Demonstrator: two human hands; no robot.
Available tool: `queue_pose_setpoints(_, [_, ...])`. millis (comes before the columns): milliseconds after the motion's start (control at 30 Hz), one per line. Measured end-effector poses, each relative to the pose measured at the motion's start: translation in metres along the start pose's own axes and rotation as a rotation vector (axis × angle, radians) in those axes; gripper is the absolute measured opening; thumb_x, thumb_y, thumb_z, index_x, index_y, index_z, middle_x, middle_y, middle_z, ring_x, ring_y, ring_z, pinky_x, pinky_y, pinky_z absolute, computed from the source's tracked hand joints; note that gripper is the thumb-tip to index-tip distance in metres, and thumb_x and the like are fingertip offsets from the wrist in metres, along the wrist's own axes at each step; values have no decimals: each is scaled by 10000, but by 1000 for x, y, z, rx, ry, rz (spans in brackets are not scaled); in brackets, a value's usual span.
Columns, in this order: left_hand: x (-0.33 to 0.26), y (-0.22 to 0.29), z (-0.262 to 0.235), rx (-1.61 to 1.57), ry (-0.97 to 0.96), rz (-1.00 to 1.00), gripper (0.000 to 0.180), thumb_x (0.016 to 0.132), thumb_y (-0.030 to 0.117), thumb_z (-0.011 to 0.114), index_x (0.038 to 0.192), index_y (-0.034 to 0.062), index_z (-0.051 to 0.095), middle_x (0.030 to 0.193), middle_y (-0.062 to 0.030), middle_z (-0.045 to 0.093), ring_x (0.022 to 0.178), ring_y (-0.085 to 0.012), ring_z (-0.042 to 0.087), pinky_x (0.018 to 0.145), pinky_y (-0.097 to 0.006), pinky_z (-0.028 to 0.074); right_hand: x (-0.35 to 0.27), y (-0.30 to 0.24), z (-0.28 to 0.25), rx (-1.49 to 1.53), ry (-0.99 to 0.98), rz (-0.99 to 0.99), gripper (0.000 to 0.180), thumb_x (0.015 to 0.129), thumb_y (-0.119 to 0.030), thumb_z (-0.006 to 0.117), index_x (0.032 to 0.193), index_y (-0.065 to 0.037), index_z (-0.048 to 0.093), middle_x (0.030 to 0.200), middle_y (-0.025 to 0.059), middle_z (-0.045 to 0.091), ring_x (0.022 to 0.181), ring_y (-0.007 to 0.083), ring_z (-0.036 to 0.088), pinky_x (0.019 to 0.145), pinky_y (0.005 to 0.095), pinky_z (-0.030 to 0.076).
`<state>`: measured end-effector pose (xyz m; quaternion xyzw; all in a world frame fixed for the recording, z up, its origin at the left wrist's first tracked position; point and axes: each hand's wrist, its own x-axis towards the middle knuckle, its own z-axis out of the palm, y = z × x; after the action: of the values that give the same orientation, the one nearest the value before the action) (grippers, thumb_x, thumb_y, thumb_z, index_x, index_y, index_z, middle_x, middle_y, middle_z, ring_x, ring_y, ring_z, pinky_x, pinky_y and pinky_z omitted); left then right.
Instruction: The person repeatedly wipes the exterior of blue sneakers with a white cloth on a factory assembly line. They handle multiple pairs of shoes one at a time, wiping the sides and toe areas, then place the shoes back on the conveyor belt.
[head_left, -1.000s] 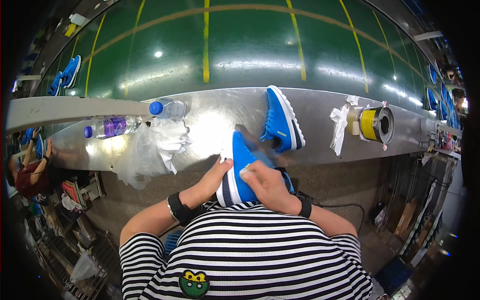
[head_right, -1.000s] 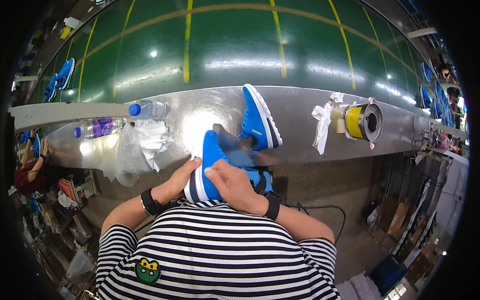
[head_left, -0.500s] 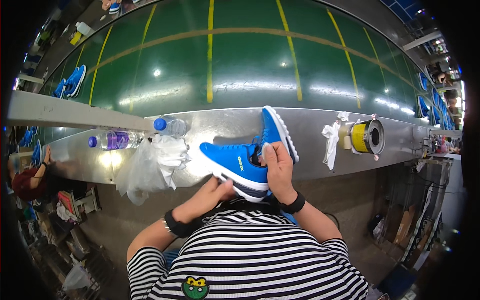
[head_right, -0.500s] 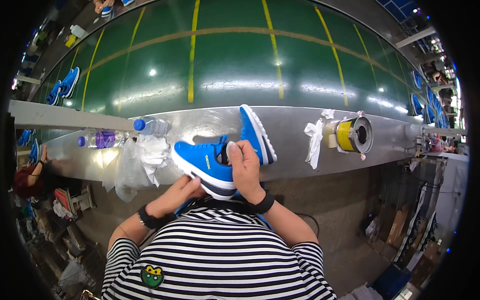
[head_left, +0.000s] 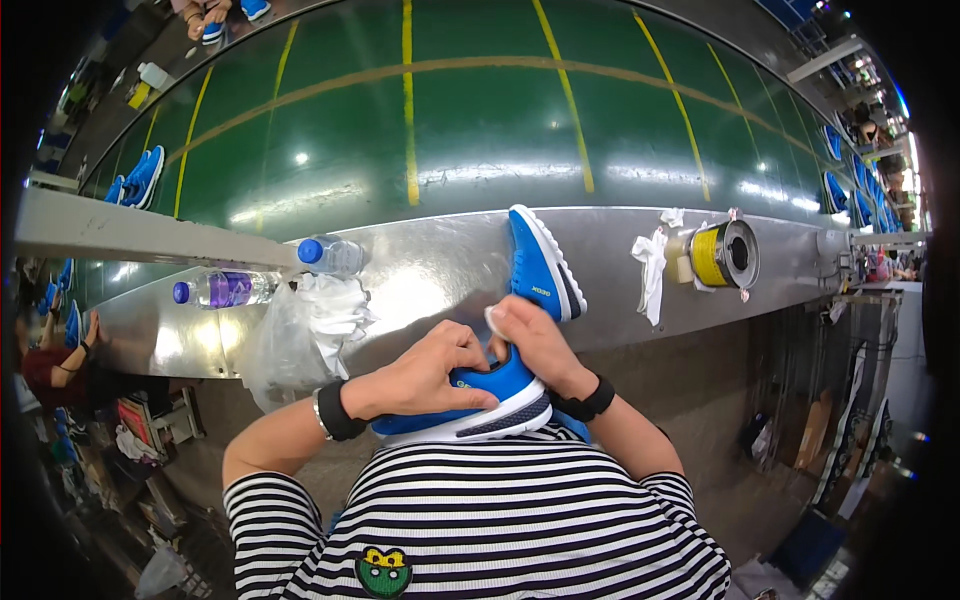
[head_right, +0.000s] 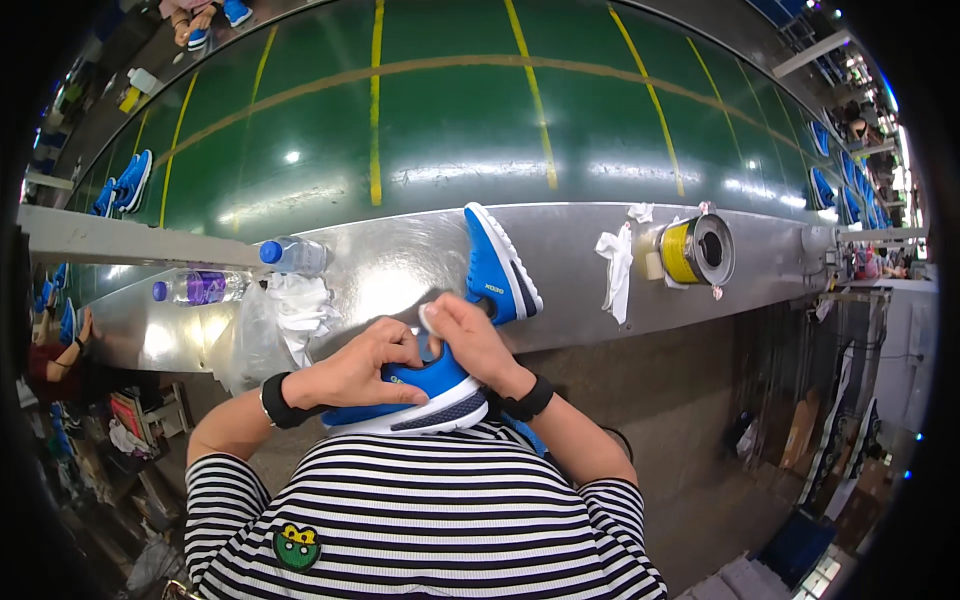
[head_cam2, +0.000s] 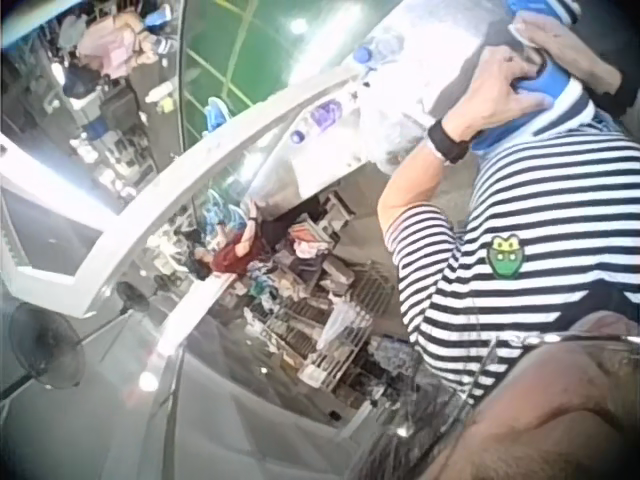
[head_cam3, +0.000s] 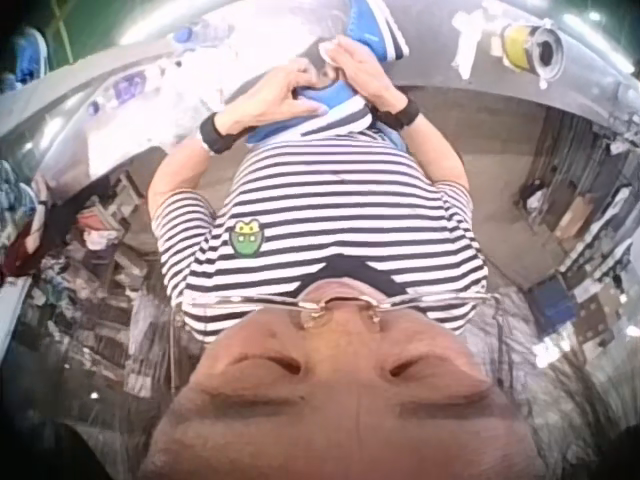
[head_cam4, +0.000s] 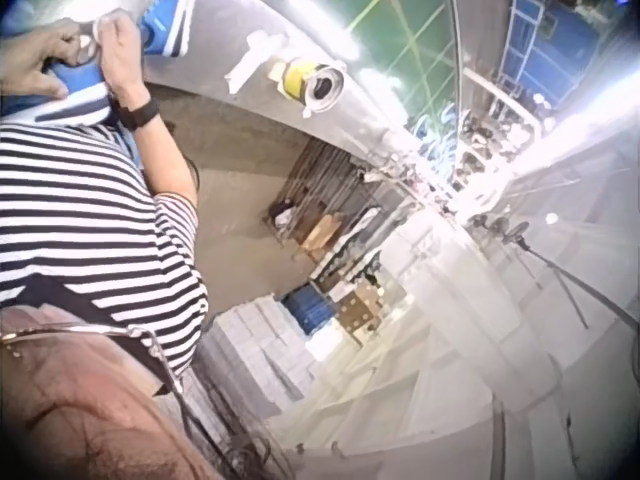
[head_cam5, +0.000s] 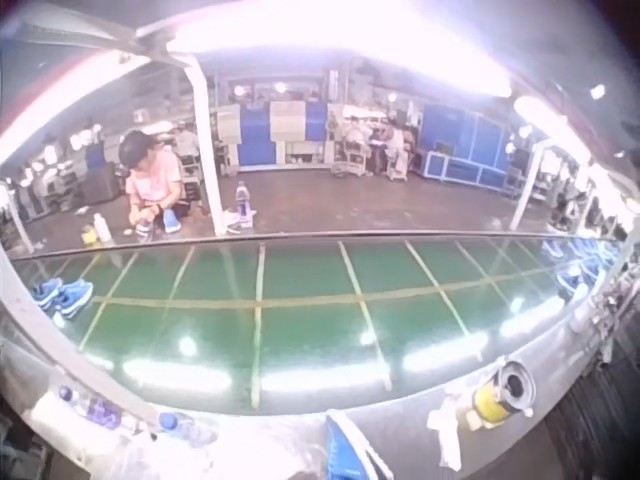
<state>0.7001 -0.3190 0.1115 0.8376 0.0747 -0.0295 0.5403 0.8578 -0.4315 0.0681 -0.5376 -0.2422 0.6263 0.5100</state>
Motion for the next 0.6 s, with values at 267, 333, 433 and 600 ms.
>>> queue_pose_setpoints(267, [2, -3, 9, -178, -39, -177, 319, 715, 293, 726, 940, 70, 684, 823, -61, 487, 888, -219, 417, 803, -327, 369, -50, -22, -4, -222, 301, -206, 141, 915, -152, 528, 846, -31, 548, 751, -42, 521, 689, 31, 451, 623, 184, 380])
queue_pose_setpoints(333, [2, -5, 10, -221, -31, -194, 303, 717, 274, 721, 934, 67, 685, 803, -63, 480, 875, -222, 422, 806, -332, 365, -57, -21, -3, -328, 221, -215, 140, 892, -149, 556, 824, -27, 551, 714, -18, 529, 665, 42, 460, 594, 203, 391])
queue_pose_setpoints(433, [5, -5, 7, -287, -100, -248, 296, 713, 242, 747, 930, 54, 677, 821, -34, 477, 866, -180, 427, 806, -311, 352, -61, -25, 1, -538, 112, -226, 145, 839, -151, 595, 811, -20, 541, 644, 113, 533, 549, 186, 510, 532, 295, 413])
queue_pose_setpoints(600, [14, -3, 10, -309, -166, -240, 253, 727, 222, 710, 907, 47, 678, 754, -66, 465, 785, -196, 447, 727, -307, 362, -52, -18, 6, -733, 164, -418, 119, 821, -110, 591, 780, -15, 534, 650, 133, 525, 552, 250, 521, 523, 323, 411])
